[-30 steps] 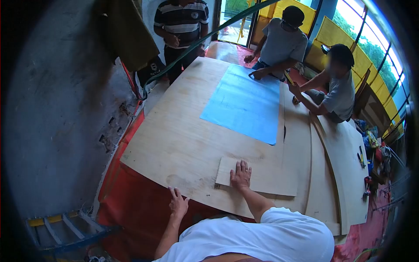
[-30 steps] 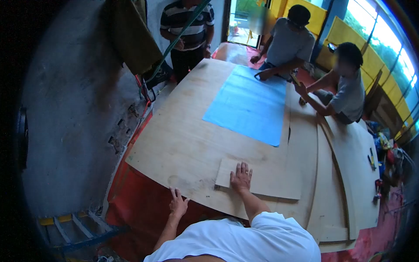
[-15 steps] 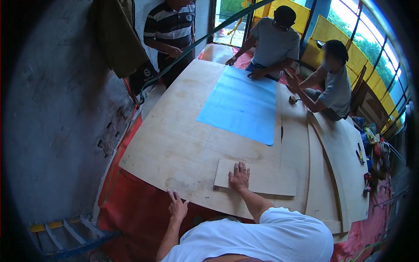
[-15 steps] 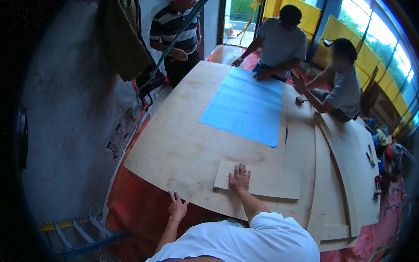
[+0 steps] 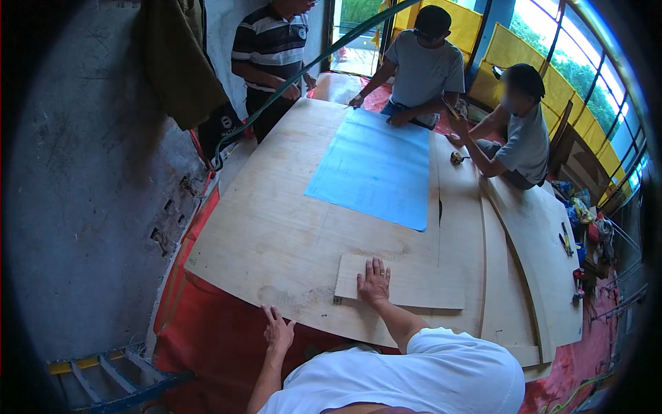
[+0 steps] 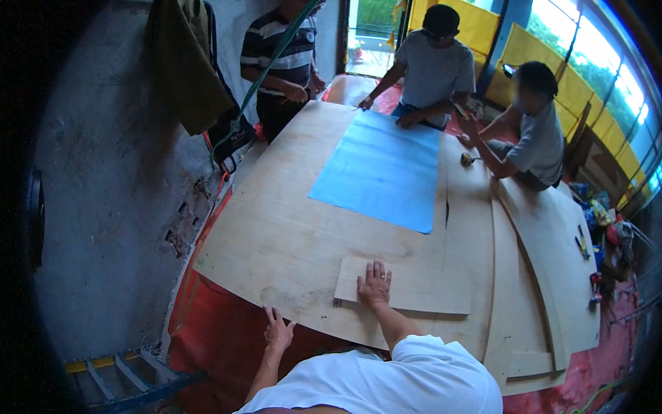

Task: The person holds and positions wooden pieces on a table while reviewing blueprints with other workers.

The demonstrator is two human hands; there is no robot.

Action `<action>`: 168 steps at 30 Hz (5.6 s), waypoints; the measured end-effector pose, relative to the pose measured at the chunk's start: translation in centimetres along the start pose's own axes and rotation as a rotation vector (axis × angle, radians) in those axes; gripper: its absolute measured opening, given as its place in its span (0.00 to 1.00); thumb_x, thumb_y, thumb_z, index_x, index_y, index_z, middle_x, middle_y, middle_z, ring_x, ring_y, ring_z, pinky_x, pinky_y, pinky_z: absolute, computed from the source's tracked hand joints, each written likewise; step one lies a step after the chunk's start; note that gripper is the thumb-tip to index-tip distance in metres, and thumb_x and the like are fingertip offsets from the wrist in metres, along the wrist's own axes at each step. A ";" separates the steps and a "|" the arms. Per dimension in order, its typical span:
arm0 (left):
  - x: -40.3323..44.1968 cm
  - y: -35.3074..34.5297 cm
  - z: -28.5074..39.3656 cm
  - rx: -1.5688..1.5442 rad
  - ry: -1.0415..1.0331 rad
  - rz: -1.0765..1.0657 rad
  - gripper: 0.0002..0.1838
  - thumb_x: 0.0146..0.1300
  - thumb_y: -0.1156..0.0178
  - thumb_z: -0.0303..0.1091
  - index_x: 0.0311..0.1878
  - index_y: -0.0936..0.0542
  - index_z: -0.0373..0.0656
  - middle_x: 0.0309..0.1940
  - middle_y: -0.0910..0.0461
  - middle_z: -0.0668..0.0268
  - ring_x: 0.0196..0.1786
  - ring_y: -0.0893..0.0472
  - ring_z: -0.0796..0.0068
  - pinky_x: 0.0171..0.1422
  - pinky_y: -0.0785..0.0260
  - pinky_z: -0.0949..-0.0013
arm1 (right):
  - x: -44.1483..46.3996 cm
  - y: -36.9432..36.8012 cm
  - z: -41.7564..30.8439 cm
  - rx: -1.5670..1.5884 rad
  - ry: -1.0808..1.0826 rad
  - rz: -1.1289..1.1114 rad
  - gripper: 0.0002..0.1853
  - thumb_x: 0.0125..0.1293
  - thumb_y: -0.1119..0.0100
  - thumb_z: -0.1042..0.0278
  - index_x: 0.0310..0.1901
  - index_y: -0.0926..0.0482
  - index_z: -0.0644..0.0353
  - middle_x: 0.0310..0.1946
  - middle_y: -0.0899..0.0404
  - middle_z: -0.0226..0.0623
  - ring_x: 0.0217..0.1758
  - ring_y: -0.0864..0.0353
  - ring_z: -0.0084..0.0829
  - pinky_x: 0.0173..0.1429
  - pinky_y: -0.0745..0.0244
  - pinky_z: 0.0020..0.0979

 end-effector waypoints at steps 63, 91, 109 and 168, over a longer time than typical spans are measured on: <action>0.5 -1.2 -0.7 -0.010 -0.121 0.177 0.46 0.65 0.38 0.49 0.74 0.47 0.29 0.78 0.61 0.41 0.61 0.23 0.42 0.60 0.26 0.51 | -0.3 1.0 -0.5 -0.011 0.014 -0.024 0.35 0.73 0.59 0.45 0.74 0.41 0.59 0.77 0.50 0.46 0.82 0.57 0.44 0.81 0.66 0.56; -0.3 0.7 0.3 -0.014 0.023 -0.008 0.46 0.65 0.37 0.49 0.76 0.48 0.34 0.79 0.64 0.44 0.60 0.23 0.43 0.59 0.26 0.49 | -0.1 0.3 -0.1 -0.006 0.005 0.028 0.36 0.68 0.51 0.46 0.72 0.39 0.60 0.76 0.47 0.46 0.81 0.55 0.43 0.80 0.64 0.55; -0.1 0.2 0.0 -0.057 0.006 0.028 0.46 0.65 0.37 0.50 0.76 0.48 0.36 0.79 0.64 0.47 0.58 0.23 0.38 0.57 0.27 0.42 | 0.0 0.4 -0.2 -0.014 -0.014 -0.024 0.36 0.69 0.52 0.45 0.73 0.40 0.58 0.77 0.49 0.45 0.82 0.56 0.42 0.81 0.66 0.54; -0.1 0.1 0.0 -0.023 -0.002 0.026 0.46 0.65 0.37 0.50 0.76 0.49 0.35 0.79 0.65 0.46 0.58 0.22 0.41 0.57 0.25 0.47 | -0.2 0.4 -0.2 0.015 0.001 -0.004 0.35 0.70 0.53 0.46 0.72 0.39 0.61 0.77 0.49 0.46 0.82 0.56 0.44 0.81 0.65 0.54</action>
Point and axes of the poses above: each hand's wrist, its own x-axis towards the middle knuckle, its own y-axis out of the back of the hand, z = x × y, the point moved 8 cm from there along x, towards the middle knuckle
